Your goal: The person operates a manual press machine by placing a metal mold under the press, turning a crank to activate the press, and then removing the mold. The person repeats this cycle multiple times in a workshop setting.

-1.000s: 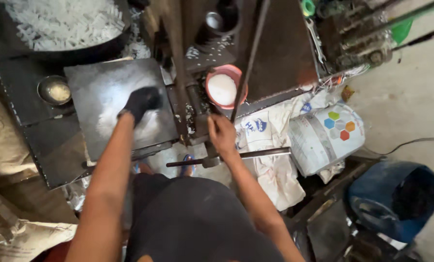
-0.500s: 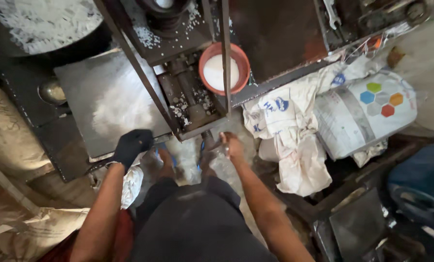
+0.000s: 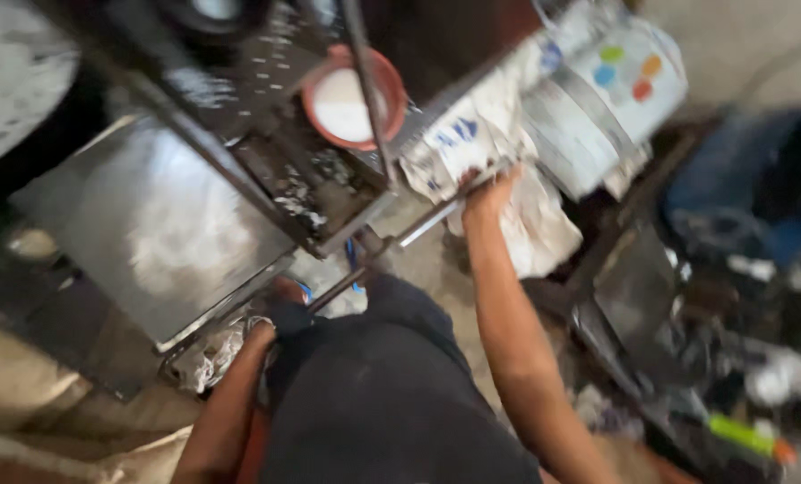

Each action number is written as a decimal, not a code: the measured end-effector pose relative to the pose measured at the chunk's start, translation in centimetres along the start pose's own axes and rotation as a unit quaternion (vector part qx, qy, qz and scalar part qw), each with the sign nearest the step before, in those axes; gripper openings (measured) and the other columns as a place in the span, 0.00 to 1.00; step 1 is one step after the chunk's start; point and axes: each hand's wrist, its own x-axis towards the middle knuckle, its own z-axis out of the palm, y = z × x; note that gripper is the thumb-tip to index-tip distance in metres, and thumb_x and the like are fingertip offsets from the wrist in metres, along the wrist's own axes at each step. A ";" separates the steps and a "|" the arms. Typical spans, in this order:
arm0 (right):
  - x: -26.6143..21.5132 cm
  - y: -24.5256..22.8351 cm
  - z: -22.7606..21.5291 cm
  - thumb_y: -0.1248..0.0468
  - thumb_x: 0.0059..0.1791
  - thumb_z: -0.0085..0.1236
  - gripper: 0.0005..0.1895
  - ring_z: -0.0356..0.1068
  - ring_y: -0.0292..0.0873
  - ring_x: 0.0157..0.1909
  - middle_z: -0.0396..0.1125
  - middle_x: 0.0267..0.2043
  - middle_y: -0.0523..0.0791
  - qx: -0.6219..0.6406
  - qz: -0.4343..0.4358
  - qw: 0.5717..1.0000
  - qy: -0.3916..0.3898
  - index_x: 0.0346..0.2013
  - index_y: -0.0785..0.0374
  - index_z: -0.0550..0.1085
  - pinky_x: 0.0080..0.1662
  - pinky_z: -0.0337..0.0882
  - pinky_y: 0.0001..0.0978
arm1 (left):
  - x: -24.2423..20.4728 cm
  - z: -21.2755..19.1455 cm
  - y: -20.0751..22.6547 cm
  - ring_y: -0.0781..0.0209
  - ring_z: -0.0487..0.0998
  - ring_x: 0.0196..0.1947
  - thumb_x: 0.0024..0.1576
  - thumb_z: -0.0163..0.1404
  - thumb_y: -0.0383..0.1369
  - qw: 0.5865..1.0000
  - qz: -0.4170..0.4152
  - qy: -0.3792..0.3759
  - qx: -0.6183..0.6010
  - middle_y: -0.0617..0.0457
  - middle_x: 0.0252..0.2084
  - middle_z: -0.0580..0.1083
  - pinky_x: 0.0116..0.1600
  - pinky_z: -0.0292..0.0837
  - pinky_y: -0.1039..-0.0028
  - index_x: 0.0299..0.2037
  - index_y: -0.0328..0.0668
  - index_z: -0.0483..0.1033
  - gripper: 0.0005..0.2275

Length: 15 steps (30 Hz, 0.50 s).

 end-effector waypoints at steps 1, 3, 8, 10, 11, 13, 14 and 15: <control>1.9 -1.0 1.0 0.35 0.51 0.39 0.32 0.64 0.50 0.28 0.65 0.31 0.51 -0.020 0.005 0.999 0.032 0.54 0.58 0.67 0.31 0.67 0.44 | -0.5 0.5 0.1 0.49 0.82 0.45 0.51 0.53 0.40 1.000 -0.007 -0.009 -0.002 0.44 0.44 0.82 0.52 0.76 0.64 0.48 0.41 0.82 0.18; 4.4 -2.1 2.5 0.43 0.53 0.50 0.25 0.58 0.43 0.23 0.65 0.28 0.47 -0.121 0.026 0.990 0.062 0.50 0.60 0.73 0.27 0.60 0.37 | -1.8 0.9 0.3 0.48 0.82 0.45 0.52 0.53 0.41 1.000 -0.022 -0.021 0.002 0.44 0.43 0.82 0.51 0.76 0.63 0.48 0.42 0.82 0.18; 5.4 -1.0 2.0 0.39 0.54 0.43 0.34 0.52 0.43 0.14 0.58 0.20 0.46 -0.249 0.128 0.950 0.141 0.32 0.70 0.75 0.19 0.57 0.40 | -6.4 0.0 1.2 0.46 0.82 0.45 0.53 0.52 0.44 0.998 -0.044 -0.038 -0.035 0.42 0.43 0.82 0.51 0.76 0.62 0.48 0.43 0.82 0.18; 6.2 -0.1 3.3 0.44 0.54 0.43 0.29 0.58 0.51 0.17 0.64 0.23 0.53 -0.281 0.101 0.931 0.212 0.33 0.70 0.72 0.22 0.65 0.51 | -6.7 -0.9 2.7 0.45 0.82 0.45 0.54 0.52 0.46 0.995 -0.055 -0.019 -0.076 0.42 0.42 0.82 0.51 0.76 0.62 0.48 0.43 0.81 0.19; 6.7 0.4 4.4 0.42 0.53 0.45 0.31 0.63 0.52 0.22 0.66 0.26 0.53 -0.312 0.069 0.907 0.275 0.36 0.72 0.73 0.25 0.69 0.51 | -6.7 -1.2 3.6 0.45 0.82 0.45 0.54 0.52 0.46 0.994 -0.061 -0.011 -0.090 0.42 0.42 0.82 0.50 0.76 0.62 0.48 0.44 0.81 0.19; 6.9 1.3 5.8 0.39 0.51 0.51 0.37 0.73 0.54 0.31 0.71 0.33 0.53 -0.370 0.001 0.842 0.394 0.42 0.76 0.76 0.31 0.76 0.51 | -7.4 -1.8 4.5 0.44 0.82 0.45 0.55 0.52 0.47 0.990 -0.069 0.008 -0.120 0.41 0.42 0.81 0.50 0.76 0.61 0.48 0.44 0.81 0.19; 6.4 1.5 6.2 0.37 0.51 0.50 0.39 0.73 0.56 0.33 0.71 0.33 0.55 -0.408 -0.013 0.825 0.391 0.41 0.77 0.77 0.33 0.76 0.51 | -8.3 -1.9 4.8 0.44 0.82 0.45 0.55 0.52 0.48 0.988 -0.066 0.018 -0.136 0.41 0.42 0.81 0.50 0.76 0.61 0.48 0.44 0.81 0.19; 6.1 1.1 6.4 0.36 0.51 0.49 0.41 0.74 0.58 0.35 0.71 0.34 0.57 -0.442 -0.031 0.807 0.390 0.41 0.78 0.78 0.36 0.76 0.51 | -9.0 -2.0 5.2 0.43 0.82 0.45 0.55 0.52 0.49 0.987 -0.058 0.027 -0.144 0.41 0.41 0.81 0.50 0.76 0.61 0.48 0.44 0.81 0.19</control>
